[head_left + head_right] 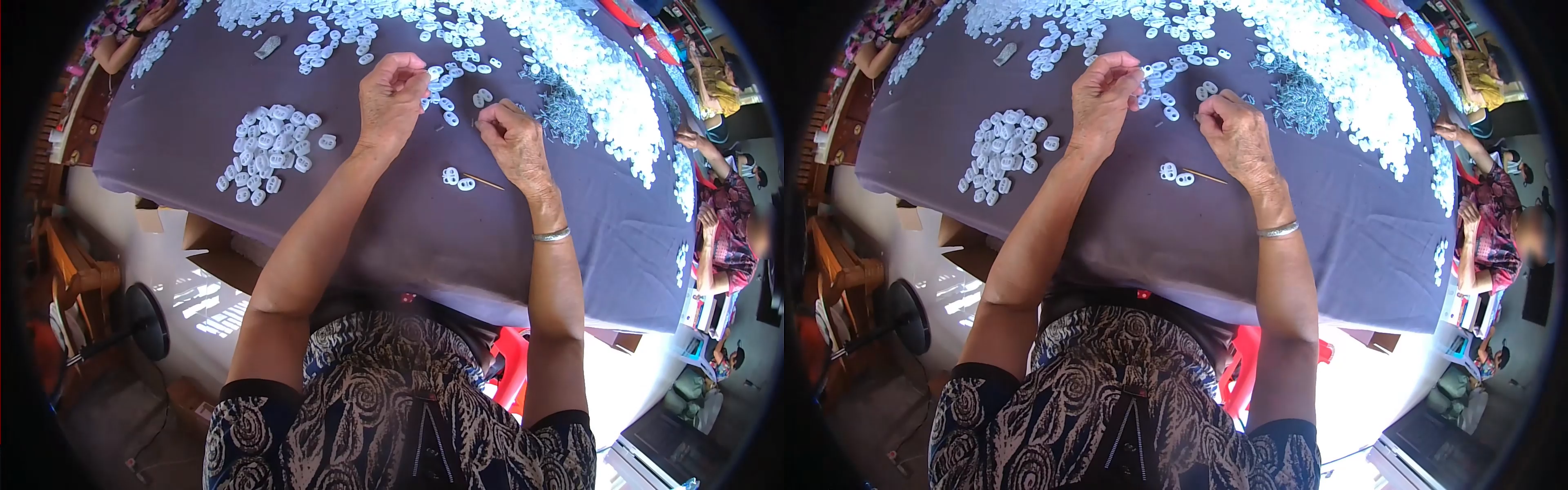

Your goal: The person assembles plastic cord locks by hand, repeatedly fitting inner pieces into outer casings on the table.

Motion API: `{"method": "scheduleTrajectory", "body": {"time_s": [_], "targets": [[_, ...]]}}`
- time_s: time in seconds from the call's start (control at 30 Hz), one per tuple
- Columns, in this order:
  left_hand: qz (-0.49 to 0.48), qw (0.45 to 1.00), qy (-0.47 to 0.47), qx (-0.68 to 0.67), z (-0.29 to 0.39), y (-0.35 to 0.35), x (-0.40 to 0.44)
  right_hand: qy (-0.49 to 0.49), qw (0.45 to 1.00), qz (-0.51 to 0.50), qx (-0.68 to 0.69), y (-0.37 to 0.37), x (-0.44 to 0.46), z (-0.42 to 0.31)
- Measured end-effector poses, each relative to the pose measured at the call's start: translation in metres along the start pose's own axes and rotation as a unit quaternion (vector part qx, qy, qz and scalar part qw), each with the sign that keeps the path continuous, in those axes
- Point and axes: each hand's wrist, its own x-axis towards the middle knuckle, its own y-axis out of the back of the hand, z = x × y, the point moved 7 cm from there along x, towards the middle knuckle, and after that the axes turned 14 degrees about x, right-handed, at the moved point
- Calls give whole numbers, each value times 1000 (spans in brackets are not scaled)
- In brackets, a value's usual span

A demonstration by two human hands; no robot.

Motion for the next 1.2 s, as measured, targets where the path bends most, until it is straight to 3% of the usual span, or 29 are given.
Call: {"method": "scheduleTrajectory", "body": {"time_s": [0.3, 0.4, 0.5, 0.67, 0.77, 0.87, 0.9, 1.0, 1.2], "targets": [[80, 996, -42, -26, 4, 19, 7, -2, 995, 20, 94, -10, 4, -12], [75, 996, -41, -36, 2, 19, 7, 130, 991, 6, -32, -28, 8, -36], [84, 993, -73, -45, 4, 22, 11, 141, 985, -45, -90, -47, 8, -40], [54, 998, -35, -24, 6, 18, 9, 122, 980, -68, -144, -50, 7, -41], [-5, 999, -34, -18, 5, 8, 9, 146, 988, 1, -46, -34, 4, -40], [-78, 996, -38, 21, 5, -7, 3, -13, 989, 97, 113, -10, 3, -11], [-104, 993, -40, 41, 5, -13, -1, -7, 980, 114, 161, -5, 5, -4], [-175, 983, -36, 54, 4, -27, -8, -141, 925, 70, 345, -4, 0, 22], [-231, 969, -34, 84, 4, -39, -19, -128, 891, 89, 426, -4, 1, 19]]}}
